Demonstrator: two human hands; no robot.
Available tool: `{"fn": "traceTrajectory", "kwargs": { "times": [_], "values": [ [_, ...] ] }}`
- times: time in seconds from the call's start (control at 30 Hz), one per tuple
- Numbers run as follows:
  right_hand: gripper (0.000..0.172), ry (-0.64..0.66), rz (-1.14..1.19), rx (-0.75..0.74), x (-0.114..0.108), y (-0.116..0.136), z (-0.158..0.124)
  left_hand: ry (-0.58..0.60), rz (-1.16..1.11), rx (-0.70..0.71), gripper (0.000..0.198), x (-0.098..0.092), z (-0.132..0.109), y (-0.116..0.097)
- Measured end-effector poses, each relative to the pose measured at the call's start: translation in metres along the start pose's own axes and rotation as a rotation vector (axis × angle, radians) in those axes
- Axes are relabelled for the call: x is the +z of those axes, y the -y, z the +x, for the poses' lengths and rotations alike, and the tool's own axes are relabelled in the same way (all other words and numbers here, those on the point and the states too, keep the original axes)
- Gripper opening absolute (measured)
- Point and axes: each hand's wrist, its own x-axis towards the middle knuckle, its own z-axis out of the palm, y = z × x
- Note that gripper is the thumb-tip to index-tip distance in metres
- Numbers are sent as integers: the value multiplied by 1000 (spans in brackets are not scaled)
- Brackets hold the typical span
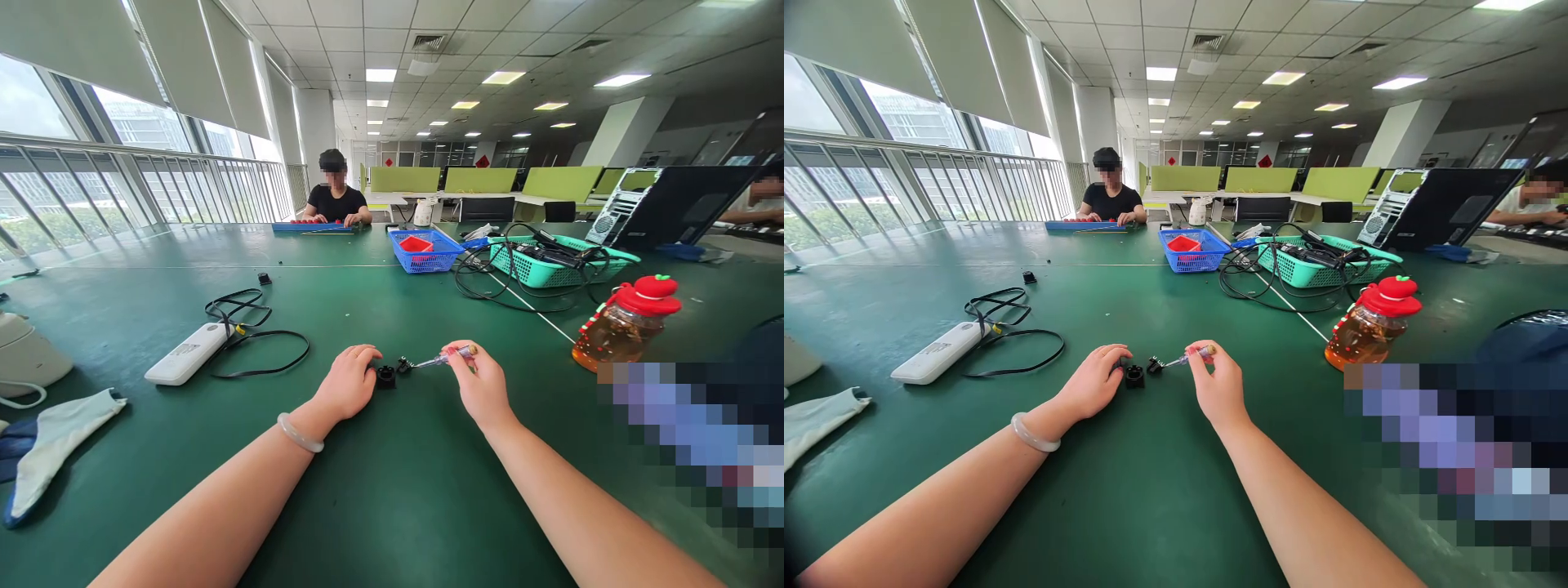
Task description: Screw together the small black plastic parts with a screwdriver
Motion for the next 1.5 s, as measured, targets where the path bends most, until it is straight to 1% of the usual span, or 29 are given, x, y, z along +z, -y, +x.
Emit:
{"fn": "traceTrajectory", "kwargs": {
  "times": [0.1, 0.2, 0.27, 0.37, 0.47, 0.53, 0.63, 0.77, 0.9, 1.07, 1.23, 1.37, 1.43, 1.5],
  "values": [
    [24, 5, 23, -59, -1, 5, -2, 77, -34, 77, 41, 3, -3, -1],
    [25, -25, -4, -78, -2, 7, -3, 144, -2, 106, 44, 4, -5, -2],
    [25, -9, -34, -71, -1, 7, -3, 145, 12, 97, 41, 4, -5, -1],
    [24, 81, -55, -76, 2, 9, -3, 118, 19, 74, 38, 3, -4, 0],
    [23, 138, -37, -114, 4, 12, -6, 106, 12, 74, 47, 2, -3, -1],
    [23, 129, -5, -122, 4, 14, -7, 117, 4, 90, 52, 1, -3, -1],
    [24, 82, 66, -117, 2, 11, -7, 158, 1, 114, 55, 0, -6, -5],
    [25, 15, 147, -118, -1, 1, -3, 162, 6, 87, 46, 1, -12, -16],
    [26, 1, 132, -141, -2, -2, -1, 149, 19, 72, 34, 3, -18, -31],
    [19, 17, 12, -220, -2, 8, -3, 193, 75, 96, 23, 3, -21, -41],
    [16, 73, -168, -352, -4, 17, -5, 188, 94, 85, 22, 1, -25, -43],
    [15, 103, -222, -413, -5, 20, -7, 179, 99, 85, 21, -6, -37, -39],
    [16, 109, -219, -423, -5, 22, -7, 182, 109, 92, 21, -15, -50, -29],
    [16, 123, -212, -427, -5, 22, -7, 184, 116, 78, 21, -29, -68, -11]
  ]
}}
